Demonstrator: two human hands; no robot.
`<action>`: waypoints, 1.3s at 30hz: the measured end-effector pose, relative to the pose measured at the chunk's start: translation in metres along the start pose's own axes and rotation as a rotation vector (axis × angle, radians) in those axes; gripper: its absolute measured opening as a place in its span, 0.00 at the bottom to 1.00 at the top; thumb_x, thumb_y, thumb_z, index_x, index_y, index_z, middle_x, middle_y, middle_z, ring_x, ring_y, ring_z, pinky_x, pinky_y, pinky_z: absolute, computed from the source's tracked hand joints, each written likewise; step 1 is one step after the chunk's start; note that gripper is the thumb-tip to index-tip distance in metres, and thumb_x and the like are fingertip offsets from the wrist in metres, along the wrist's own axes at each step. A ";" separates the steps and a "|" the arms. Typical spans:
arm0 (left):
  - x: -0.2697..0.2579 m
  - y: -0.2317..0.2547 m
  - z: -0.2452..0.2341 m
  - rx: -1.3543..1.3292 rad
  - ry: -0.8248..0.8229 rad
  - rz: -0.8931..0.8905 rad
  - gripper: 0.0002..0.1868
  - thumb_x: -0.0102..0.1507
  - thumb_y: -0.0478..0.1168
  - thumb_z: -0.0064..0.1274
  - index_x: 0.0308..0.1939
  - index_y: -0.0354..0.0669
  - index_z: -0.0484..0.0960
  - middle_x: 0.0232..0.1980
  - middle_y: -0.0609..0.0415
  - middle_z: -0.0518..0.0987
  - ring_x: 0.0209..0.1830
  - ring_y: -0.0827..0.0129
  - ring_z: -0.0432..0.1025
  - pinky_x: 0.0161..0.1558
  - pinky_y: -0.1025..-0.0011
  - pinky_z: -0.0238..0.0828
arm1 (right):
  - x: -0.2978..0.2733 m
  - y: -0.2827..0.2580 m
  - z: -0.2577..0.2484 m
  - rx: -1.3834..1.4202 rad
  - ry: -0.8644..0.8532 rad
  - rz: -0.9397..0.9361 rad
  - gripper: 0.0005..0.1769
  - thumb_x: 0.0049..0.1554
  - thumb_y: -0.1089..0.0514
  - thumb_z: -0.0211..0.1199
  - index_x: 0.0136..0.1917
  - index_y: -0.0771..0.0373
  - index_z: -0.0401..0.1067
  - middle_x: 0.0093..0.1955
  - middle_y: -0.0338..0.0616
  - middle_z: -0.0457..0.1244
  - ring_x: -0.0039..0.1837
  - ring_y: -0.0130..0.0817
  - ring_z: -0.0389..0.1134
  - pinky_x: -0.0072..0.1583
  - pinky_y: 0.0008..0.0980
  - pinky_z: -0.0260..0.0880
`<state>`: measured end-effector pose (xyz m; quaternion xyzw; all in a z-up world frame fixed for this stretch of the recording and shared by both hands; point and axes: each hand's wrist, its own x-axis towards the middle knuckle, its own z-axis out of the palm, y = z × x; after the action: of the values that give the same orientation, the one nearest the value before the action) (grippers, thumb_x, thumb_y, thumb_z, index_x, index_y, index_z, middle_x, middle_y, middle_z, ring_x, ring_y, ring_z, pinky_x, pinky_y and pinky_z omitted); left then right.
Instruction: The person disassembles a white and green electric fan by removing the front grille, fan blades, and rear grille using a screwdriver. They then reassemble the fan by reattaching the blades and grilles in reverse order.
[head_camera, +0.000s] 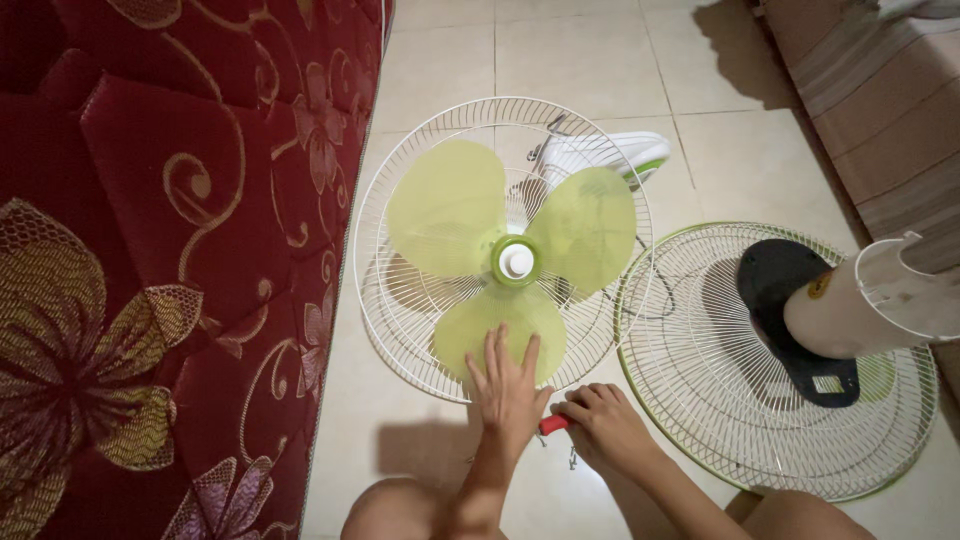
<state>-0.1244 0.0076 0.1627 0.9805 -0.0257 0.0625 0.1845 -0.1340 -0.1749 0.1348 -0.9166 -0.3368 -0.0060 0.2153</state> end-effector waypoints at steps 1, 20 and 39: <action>-0.001 -0.002 0.001 -0.005 -0.025 -0.009 0.48 0.52 0.52 0.70 0.72 0.51 0.64 0.77 0.35 0.49 0.79 0.41 0.42 0.68 0.28 0.36 | 0.000 0.001 0.000 0.006 0.019 -0.018 0.17 0.48 0.60 0.66 0.53 0.55 0.78 0.50 0.40 0.68 0.57 0.41 0.65 0.60 0.41 0.61; 0.004 0.032 0.064 -0.283 -0.003 0.313 0.13 0.61 0.33 0.56 0.49 0.36 0.79 0.49 0.45 0.77 0.53 0.53 0.72 0.53 0.60 0.71 | -0.112 0.131 -0.030 -0.064 0.146 0.616 0.25 0.46 0.63 0.67 0.59 0.60 0.72 0.52 0.51 0.66 0.53 0.50 0.68 0.56 0.45 0.69; 0.012 0.050 0.039 0.297 -0.089 0.409 0.28 0.49 0.23 0.58 0.53 0.31 0.72 0.47 0.46 0.73 0.48 0.56 0.72 0.44 0.67 0.76 | -0.115 0.107 0.039 0.623 0.173 1.025 0.23 0.61 0.47 0.57 0.60 0.66 0.66 0.41 0.56 0.71 0.42 0.45 0.75 0.46 0.42 0.74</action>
<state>-0.1116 -0.0535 0.1458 0.9730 -0.2222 0.0582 0.0206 -0.1619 -0.3027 0.0395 -0.8520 0.1806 0.1231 0.4757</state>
